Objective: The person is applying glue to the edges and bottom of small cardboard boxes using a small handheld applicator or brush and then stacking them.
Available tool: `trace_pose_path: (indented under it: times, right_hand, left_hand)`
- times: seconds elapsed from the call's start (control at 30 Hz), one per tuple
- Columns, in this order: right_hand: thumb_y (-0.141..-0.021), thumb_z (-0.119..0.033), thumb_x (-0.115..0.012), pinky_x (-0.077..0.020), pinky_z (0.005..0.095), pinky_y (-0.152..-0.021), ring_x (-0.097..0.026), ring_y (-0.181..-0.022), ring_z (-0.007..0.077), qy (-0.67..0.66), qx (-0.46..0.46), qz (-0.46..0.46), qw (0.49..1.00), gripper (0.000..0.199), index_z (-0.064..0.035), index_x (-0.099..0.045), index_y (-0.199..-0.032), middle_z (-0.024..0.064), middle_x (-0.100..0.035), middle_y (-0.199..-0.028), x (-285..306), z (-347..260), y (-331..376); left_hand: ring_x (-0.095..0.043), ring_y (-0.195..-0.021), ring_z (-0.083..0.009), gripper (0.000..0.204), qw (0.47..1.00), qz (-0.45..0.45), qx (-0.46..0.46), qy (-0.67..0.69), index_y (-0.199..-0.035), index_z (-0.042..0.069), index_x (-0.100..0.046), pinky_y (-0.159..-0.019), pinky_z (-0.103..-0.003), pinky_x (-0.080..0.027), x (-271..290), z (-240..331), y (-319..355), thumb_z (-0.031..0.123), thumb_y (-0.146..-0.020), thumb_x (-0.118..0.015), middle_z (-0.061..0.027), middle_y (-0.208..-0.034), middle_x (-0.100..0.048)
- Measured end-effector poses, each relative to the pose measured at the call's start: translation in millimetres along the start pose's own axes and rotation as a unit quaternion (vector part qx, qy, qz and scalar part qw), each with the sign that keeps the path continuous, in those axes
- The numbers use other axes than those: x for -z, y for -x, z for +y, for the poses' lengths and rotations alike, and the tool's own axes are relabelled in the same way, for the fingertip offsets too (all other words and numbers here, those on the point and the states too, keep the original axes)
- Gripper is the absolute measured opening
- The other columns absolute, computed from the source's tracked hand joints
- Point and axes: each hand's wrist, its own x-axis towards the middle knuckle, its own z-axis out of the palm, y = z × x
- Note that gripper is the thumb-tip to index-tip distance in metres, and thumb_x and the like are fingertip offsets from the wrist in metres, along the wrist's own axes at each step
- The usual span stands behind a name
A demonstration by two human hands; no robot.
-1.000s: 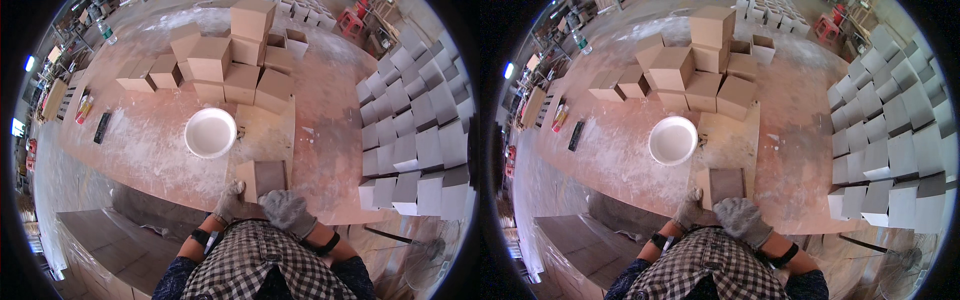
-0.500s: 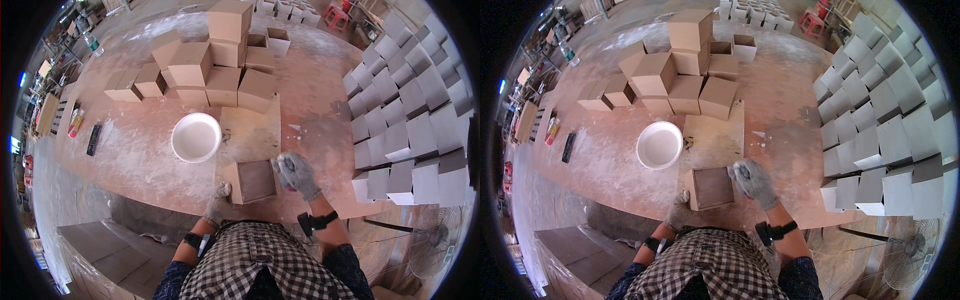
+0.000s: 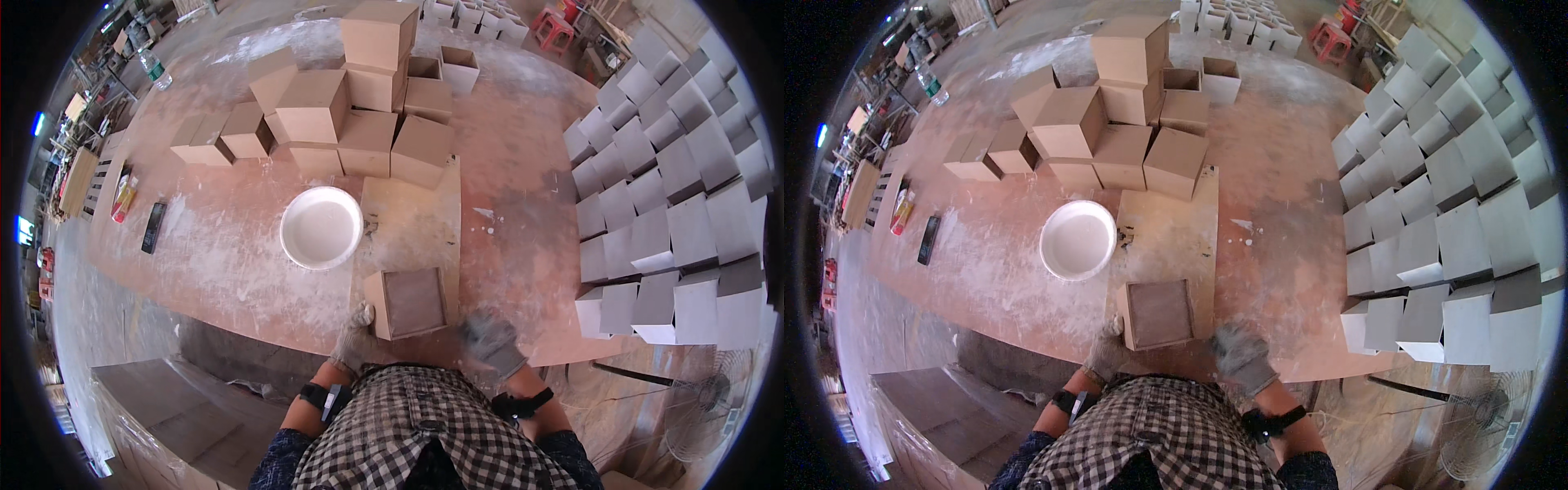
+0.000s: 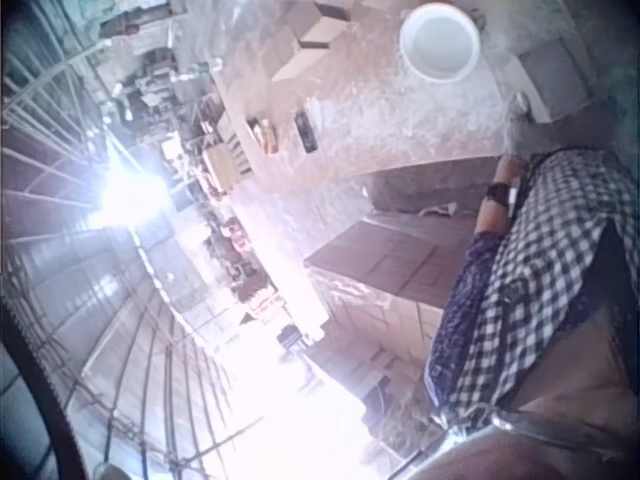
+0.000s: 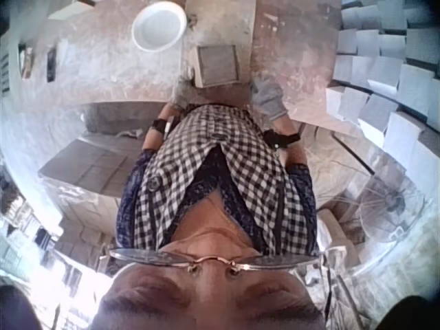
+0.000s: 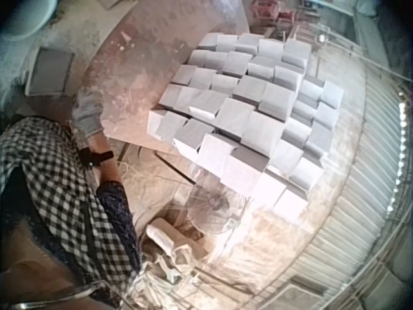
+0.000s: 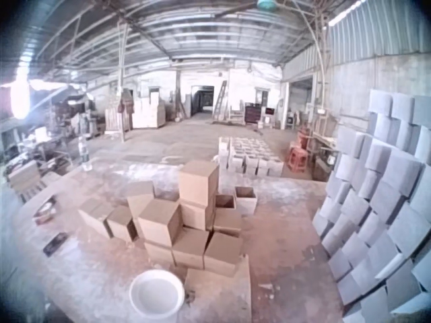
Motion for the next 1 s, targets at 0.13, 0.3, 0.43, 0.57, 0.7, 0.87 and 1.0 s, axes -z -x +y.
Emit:
trace_pose_path:
  times: [0.13,0.3,0.43,0.57,0.7,0.87,1.0]
  right_hand:
    - [-0.086,-0.025,-0.060,-0.0492,0.0392,-0.056,-0.061,-0.068,0.0279,-0.063,-0.089,0.138,0.984,0.011,-0.0132,-0.060,-0.087,0.0093,-0.062,-0.084,45,7,-51]
    - [-0.087,-0.023,-0.059,-0.0478,0.0397,-0.056,-0.059,-0.065,0.0304,-0.093,0.010,0.263,0.960,0.011,-0.0132,-0.057,-0.083,0.0104,-0.059,-0.076,47,7,-113]
    - [-0.087,-0.022,-0.059,-0.0481,0.0409,-0.057,-0.059,-0.066,0.0309,-0.151,-0.054,0.116,0.980,0.010,-0.0126,-0.059,-0.085,0.0106,-0.060,-0.076,28,4,-98]
    - [-0.088,-0.023,-0.058,-0.0482,0.0428,-0.058,-0.059,-0.066,0.0311,-0.195,-0.027,0.094,0.976,0.010,-0.0134,-0.060,-0.086,0.0099,-0.060,-0.078,24,-16,-42]
    - [-0.087,-0.025,-0.057,-0.0497,0.0435,-0.058,-0.060,-0.066,0.0324,-0.168,-0.019,0.055,0.984,0.011,-0.0136,-0.059,-0.087,0.0106,-0.062,-0.082,29,-22,-36]
    - [-0.085,-0.023,-0.058,-0.0495,0.0451,-0.059,-0.063,-0.071,0.0337,-0.124,-0.093,0.054,0.986,0.012,-0.0112,-0.058,-0.088,0.0147,-0.064,-0.083,29,-2,-104]
    - [-0.086,-0.023,-0.058,-0.0481,0.0439,-0.061,-0.060,-0.069,0.0305,-0.121,-0.089,0.136,0.979,0.009,-0.0134,-0.058,-0.086,0.0105,-0.060,-0.078,19,10,-125]
  left_hand:
    - [-0.058,-0.103,-0.0215,0.034,1.000,0.008,-0.002,-0.007,-0.118,0.005,-0.055,-0.093,-0.041,-0.049,6,3,4,0.019,-0.088,-0.061,-0.0061,-0.110,-0.061]
    - [-0.057,-0.107,-0.0219,0.038,1.000,-0.023,-0.007,-0.018,-0.121,0.004,-0.054,-0.095,-0.042,-0.048,14,-1,-4,0.021,-0.088,-0.062,-0.0075,-0.115,-0.060]
    - [-0.056,-0.111,-0.0268,0.053,0.999,0.011,0.017,0.025,-0.127,0.003,-0.048,-0.096,-0.045,-0.048,16,-3,-5,0.024,-0.083,-0.068,-0.0116,-0.122,-0.057]
    - [-0.056,-0.110,-0.0266,0.052,0.998,-0.051,0.008,0.030,-0.127,0.003,-0.048,-0.096,-0.044,-0.048,14,0,-1,0.024,-0.083,-0.069,-0.0118,-0.122,-0.057]
    - [-0.057,-0.109,-0.0254,0.050,1.000,0.008,-0.002,0.009,-0.124,0.002,-0.049,-0.095,-0.043,-0.048,27,-1,-5,0.023,-0.083,-0.069,-0.0110,-0.120,-0.058]
    - [-0.058,-0.107,-0.0230,0.045,1.000,-0.006,0.006,-0.015,-0.122,0.003,-0.051,-0.093,-0.042,-0.049,27,0,-8,0.024,-0.085,-0.066,-0.0088,-0.117,-0.059]
    - [-0.058,-0.107,-0.0228,0.044,1.000,0.000,0.020,-0.014,-0.121,0.003,-0.051,-0.093,-0.041,-0.049,28,-3,-7,0.025,-0.086,-0.066,-0.0089,-0.117,-0.059]
